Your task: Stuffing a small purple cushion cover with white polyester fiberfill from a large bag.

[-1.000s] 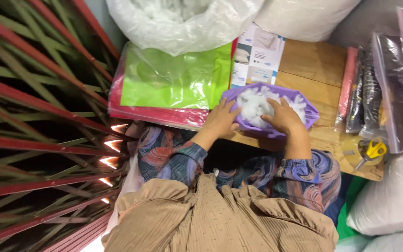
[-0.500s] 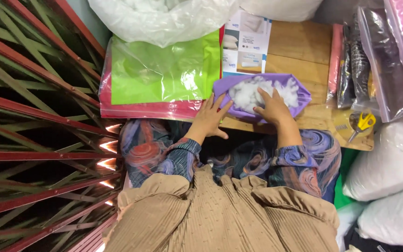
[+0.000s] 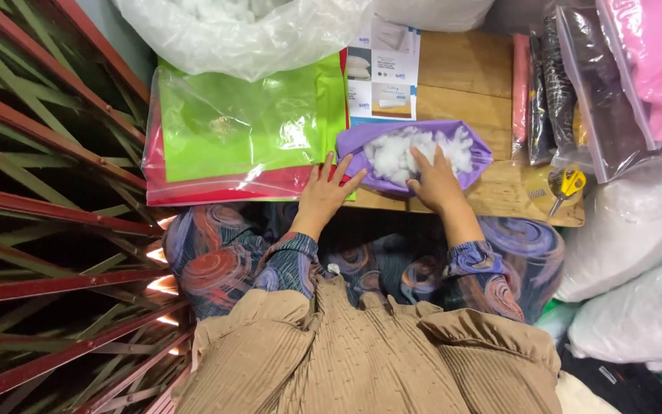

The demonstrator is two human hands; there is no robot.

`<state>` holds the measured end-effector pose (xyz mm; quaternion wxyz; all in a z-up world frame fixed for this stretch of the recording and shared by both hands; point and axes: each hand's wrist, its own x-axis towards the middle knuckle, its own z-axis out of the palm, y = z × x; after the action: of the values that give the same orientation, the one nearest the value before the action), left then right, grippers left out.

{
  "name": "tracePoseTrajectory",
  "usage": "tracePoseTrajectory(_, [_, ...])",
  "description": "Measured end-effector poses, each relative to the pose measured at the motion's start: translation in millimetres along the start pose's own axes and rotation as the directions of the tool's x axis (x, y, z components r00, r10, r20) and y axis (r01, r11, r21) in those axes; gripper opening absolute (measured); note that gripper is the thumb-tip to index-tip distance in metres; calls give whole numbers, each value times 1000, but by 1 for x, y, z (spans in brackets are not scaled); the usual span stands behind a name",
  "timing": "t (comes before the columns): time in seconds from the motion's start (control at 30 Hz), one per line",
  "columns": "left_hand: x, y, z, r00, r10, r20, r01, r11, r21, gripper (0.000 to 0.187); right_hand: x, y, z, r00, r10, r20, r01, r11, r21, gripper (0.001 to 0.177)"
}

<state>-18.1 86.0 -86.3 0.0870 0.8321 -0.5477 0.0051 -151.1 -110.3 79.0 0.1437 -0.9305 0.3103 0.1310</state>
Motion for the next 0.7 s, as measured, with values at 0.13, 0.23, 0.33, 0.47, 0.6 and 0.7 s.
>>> tracePoseTrajectory(0.13, [1,0,1,1000,7,-22,-7,1000,-14,74,-4,-9,7,999,4,-31,-4,1000,-10,72])
tracePoseTrajectory(0.23, [0,3,6,999,2,-50,-3,999,-33,72,3,-7,20,999,-30,-34,27,997,-72,73])
tracePoseTrajectory(0.33, [2,5,14,993,-22,-120,19,999,-29,69,10,-9,26,998,-52,-38,48,994,-98,71])
tracePoseTrajectory(0.47, [7,12,7,992,-79,-97,72,995,-71,69,5,-10,19,995,-37,-91,29,996,-79,70])
tracePoseTrajectory(0.6, [12,19,-8,989,-131,63,137,986,-98,82,-10,-33,-4,966,-48,-254,63,997,51,56])
tracePoseTrajectory(0.7, [24,27,-44,926,-148,346,203,971,-126,135,-7,-49,10,961,-122,-246,121,992,-21,47])
